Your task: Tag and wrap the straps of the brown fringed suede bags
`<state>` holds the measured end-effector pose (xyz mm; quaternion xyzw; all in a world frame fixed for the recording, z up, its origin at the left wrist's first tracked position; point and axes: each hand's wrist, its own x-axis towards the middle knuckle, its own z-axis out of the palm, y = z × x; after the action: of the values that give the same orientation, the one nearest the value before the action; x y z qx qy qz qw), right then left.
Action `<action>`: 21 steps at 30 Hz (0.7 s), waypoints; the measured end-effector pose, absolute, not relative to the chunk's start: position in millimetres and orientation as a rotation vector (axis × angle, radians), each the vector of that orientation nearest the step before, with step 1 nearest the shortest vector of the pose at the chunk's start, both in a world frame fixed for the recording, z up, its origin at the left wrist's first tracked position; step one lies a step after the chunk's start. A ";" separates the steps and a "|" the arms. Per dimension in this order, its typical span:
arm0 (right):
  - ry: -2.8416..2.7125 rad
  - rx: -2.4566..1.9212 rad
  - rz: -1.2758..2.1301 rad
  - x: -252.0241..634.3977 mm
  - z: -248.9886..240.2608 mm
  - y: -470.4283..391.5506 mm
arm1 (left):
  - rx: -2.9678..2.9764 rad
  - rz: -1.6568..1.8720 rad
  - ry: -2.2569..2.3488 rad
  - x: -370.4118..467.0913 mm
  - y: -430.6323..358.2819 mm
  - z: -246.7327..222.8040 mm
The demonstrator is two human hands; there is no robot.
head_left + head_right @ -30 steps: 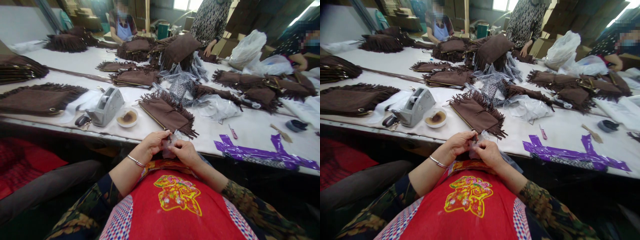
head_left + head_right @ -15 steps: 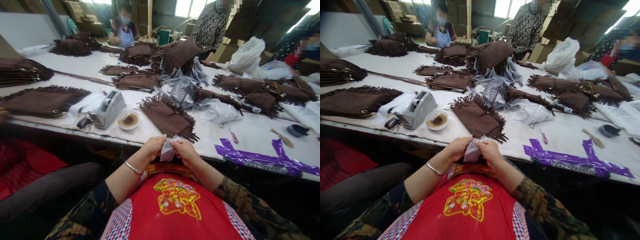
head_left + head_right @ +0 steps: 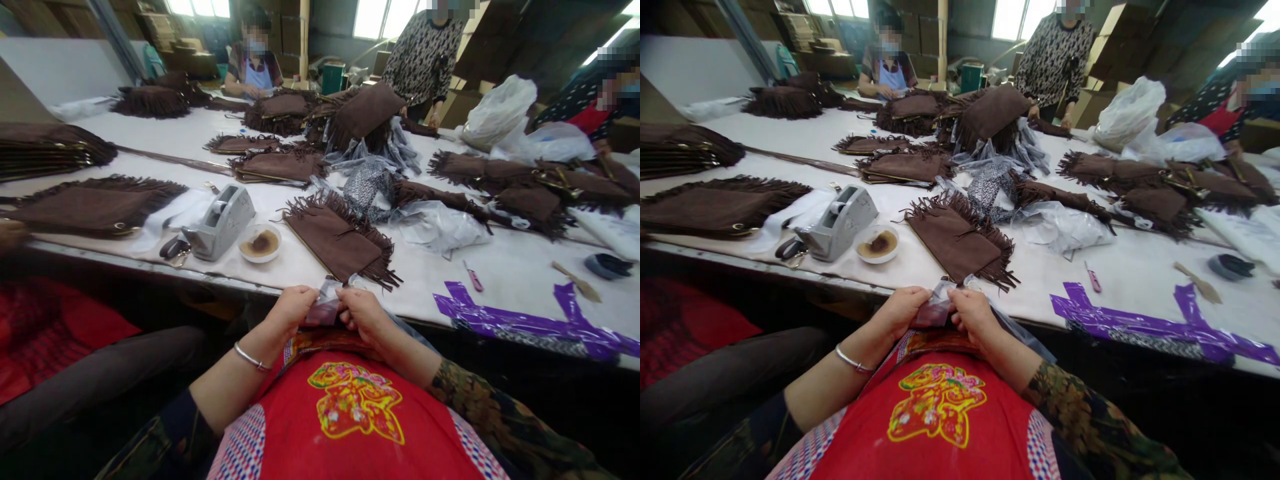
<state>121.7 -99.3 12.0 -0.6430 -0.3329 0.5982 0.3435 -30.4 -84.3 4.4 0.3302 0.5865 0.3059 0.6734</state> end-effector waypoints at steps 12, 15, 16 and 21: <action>-0.737 -1.665 1.653 103.1 16.3 -86.5 | 1.541 0.599 1.676 -42.9 -47.1 5.1; -0.639 -1.638 1.698 101.3 17.8 -84.9 | 1.699 0.505 1.687 -39.8 -36.2 15.1; -0.606 -1.630 1.709 101.2 18.1 -84.5 | 1.745 0.475 1.673 -38.4 -32.9 17.6; -0.517 -1.587 1.706 101.7 17.3 -83.0 | 1.796 0.327 1.596 -30.1 -19.8 26.1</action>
<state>101.7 -83.0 17.3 -0.6180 -0.2013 0.6645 0.3688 -30.1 -19.8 26.1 0.6935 0.6163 0.1262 0.3510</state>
